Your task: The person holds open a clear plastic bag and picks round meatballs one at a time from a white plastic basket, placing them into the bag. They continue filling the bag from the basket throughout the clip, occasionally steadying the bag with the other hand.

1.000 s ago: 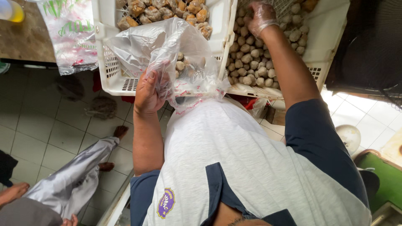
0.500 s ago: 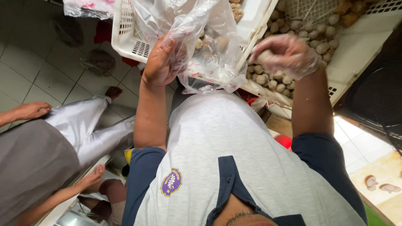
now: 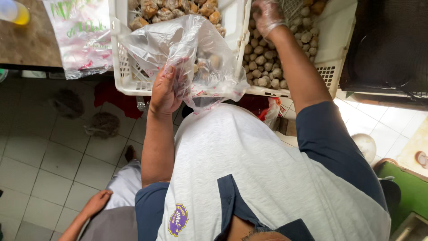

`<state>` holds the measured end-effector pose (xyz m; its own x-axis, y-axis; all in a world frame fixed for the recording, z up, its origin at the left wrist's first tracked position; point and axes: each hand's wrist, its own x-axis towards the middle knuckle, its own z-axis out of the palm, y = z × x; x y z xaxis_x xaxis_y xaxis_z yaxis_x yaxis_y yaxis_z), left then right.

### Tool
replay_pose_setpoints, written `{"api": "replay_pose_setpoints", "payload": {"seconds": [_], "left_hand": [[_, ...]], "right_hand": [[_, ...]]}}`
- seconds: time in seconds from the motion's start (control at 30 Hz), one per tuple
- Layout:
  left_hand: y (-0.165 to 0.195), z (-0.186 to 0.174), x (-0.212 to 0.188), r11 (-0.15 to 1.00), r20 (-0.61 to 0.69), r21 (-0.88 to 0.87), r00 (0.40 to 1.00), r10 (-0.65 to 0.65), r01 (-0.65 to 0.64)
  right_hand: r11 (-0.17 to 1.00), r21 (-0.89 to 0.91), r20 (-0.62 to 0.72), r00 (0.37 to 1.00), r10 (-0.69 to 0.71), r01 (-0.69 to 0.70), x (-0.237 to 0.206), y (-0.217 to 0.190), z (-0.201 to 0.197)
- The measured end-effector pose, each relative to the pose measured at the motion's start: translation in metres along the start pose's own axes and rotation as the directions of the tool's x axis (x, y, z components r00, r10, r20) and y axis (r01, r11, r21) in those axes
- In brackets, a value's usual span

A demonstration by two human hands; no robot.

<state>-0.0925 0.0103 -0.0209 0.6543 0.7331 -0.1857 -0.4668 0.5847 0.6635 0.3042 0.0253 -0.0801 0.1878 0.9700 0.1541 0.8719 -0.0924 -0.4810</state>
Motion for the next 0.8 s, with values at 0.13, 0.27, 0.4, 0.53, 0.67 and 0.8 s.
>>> {"api": "replay_pose_setpoints", "payload": {"seconds": [0.13, 0.27, 0.4, 0.53, 0.67, 0.8], "left_hand": [[0.002, 0.001, 0.001, 0.998, -0.004, -0.017, 0.998, -0.055, 0.055], [0.002, 0.001, 0.002, 0.997, 0.029, -0.038, 0.997, -0.069, 0.07], [-0.002, -0.004, 0.003, 0.996, 0.029, -0.072, 0.998, -0.048, 0.05], [-0.004, -0.01, 0.003, 0.997, -0.006, -0.082, 1.0, -0.015, 0.014], [-0.006, -0.008, 0.008, 0.998, 0.026, -0.062, 1.0, -0.008, 0.01], [-0.004, 0.001, 0.009, 0.999, -0.054, -0.042, 0.998, -0.022, 0.019]], "right_hand": [[0.919, -0.391, 0.09, 0.993, 0.083, -0.041, 0.016, -0.006, 0.018], [0.889, -0.283, 0.194, 0.886, 0.421, -0.36, 0.017, -0.008, 0.012], [0.694, 0.583, 0.17, 0.899, 0.404, -0.423, -0.017, -0.019, -0.037], [0.214, 0.929, 0.324, 0.943, -0.072, -0.303, -0.068, -0.058, -0.085], [0.16, 0.951, 0.301, 0.68, -0.669, -0.263, -0.091, -0.121, -0.057], [0.627, 0.636, -0.017, 0.82, -0.572, 0.45, -0.092, -0.132, -0.019]]}}
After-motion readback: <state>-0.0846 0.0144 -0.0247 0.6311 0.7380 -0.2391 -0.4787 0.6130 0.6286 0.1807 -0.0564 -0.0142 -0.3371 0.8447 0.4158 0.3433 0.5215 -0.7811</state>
